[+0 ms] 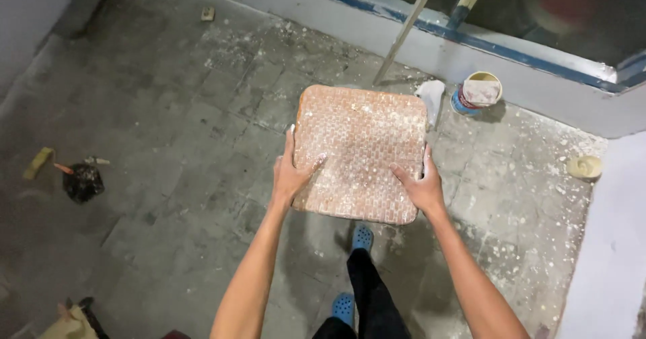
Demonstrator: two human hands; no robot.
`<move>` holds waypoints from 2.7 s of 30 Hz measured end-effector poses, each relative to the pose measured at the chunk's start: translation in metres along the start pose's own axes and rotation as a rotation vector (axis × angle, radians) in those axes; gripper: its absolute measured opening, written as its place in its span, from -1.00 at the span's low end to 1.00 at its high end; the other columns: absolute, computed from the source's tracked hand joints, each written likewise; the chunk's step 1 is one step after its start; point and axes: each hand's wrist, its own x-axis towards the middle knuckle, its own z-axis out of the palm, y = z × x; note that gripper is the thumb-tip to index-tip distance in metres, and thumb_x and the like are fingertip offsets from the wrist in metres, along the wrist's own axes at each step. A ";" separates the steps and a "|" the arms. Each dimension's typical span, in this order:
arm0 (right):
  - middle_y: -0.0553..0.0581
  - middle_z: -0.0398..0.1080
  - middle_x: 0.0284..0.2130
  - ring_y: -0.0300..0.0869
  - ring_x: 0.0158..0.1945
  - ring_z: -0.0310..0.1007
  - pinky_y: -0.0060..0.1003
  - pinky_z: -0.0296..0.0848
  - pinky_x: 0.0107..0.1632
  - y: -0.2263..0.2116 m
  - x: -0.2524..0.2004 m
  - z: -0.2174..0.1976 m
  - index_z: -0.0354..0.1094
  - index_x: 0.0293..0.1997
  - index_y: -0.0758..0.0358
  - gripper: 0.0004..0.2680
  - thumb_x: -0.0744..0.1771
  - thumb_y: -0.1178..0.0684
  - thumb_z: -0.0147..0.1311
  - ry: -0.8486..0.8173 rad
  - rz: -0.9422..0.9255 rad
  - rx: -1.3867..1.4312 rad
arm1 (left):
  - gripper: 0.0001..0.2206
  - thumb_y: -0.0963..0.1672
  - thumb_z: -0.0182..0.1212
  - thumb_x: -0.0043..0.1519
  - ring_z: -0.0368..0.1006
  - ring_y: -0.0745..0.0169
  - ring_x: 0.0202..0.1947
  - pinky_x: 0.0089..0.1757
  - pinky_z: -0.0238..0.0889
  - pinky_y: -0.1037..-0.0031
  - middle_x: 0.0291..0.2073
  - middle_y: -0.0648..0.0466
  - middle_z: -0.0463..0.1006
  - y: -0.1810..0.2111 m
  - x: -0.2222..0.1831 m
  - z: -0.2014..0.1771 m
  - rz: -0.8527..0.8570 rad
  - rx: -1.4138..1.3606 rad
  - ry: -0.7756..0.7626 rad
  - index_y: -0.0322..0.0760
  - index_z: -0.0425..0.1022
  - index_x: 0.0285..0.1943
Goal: The person moves a stool, picks up a hand sander, and sands the wall and wooden window frame using the sander.
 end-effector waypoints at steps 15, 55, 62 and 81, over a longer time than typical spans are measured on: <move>0.31 0.37 0.28 -0.16 0.28 0.37 -0.28 0.32 0.34 -0.045 0.268 -0.011 -0.10 0.53 0.55 -0.24 0.29 -0.15 0.34 0.011 -0.109 0.057 | -0.01 0.07 0.49 0.09 0.47 -0.22 0.26 0.20 0.30 0.19 0.23 -0.30 0.51 0.069 0.266 0.031 0.137 -0.073 -0.040 -0.20 -0.10 0.63; 0.30 0.43 0.18 -0.12 0.20 0.45 -0.24 0.41 0.25 0.152 0.617 0.294 0.00 0.49 0.44 -0.36 0.30 0.06 0.36 0.215 0.162 0.050 | 0.00 -0.06 0.54 0.13 0.43 -0.04 0.33 0.23 0.33 0.29 0.42 -0.23 0.38 -0.206 0.718 0.159 -0.033 -0.183 -0.319 -0.24 -0.18 0.65; 0.38 0.35 0.25 -0.04 0.28 0.43 -0.19 0.38 0.29 0.240 0.612 0.347 -0.08 0.52 0.46 -0.32 0.30 0.10 0.42 0.193 0.148 -0.088 | -0.02 -0.07 0.62 0.10 0.43 -0.11 0.32 0.24 0.32 0.25 0.36 -0.26 0.42 -0.323 0.720 0.202 0.004 0.040 -0.293 -0.31 -0.03 0.63; 0.38 0.40 0.20 0.06 0.21 0.51 -0.13 0.50 0.14 0.228 0.607 0.308 0.07 0.49 0.33 -0.44 0.36 0.03 0.35 0.232 0.138 -0.230 | -0.18 -0.06 0.59 0.13 0.23 -0.30 0.37 0.32 0.20 0.11 0.36 -0.20 0.19 -0.266 0.730 0.207 0.473 0.392 -0.192 -0.11 0.18 0.58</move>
